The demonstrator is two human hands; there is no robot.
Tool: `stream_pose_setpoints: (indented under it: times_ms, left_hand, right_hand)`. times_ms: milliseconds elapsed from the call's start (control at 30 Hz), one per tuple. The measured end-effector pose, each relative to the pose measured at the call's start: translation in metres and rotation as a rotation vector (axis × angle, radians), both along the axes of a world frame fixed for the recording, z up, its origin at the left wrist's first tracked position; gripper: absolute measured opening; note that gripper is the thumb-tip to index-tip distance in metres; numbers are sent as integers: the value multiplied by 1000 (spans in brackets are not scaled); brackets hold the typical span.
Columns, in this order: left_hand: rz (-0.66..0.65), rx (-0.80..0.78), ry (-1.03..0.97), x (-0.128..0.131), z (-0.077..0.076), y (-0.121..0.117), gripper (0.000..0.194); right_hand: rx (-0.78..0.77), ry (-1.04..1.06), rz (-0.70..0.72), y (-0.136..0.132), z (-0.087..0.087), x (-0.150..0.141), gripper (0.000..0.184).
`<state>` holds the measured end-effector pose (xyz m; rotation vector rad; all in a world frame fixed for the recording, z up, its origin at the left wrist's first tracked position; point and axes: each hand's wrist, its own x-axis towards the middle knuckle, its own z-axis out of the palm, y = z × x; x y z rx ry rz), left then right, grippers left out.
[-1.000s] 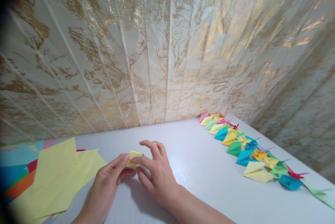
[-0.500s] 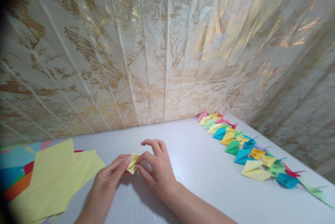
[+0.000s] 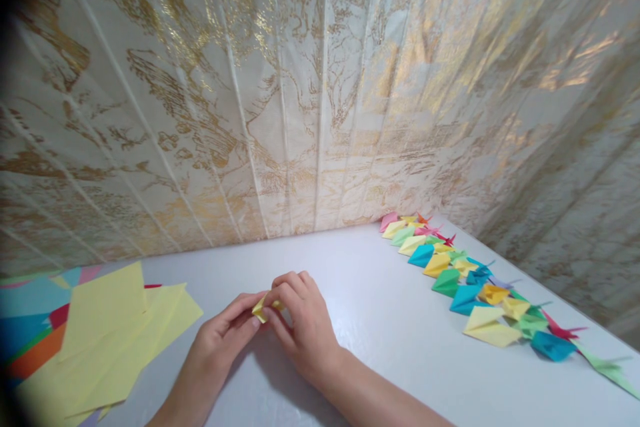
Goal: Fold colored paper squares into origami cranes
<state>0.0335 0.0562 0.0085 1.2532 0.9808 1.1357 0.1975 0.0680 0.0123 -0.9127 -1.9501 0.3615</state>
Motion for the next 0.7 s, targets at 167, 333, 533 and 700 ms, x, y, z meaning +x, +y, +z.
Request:
stream_pose_setpoints:
  times_ms: [167,333,533,700]
  left_hand:
    - [61,-13,10,4,0,1,27]
    - [75,-48,-17,6,-1,0,26]
    - [90,-25,61,6,1,-2,25]
    - [169,-3,43,6,0,-3,28]
  right_hand:
    - [31,-29,2,-1,0,0,14]
    - [103,-49,-41,-2,-2,-1,14]
    - [114,-67,-24,-2,-2,-1,16]
    - [146,-121,-12,-2,2,0,15]
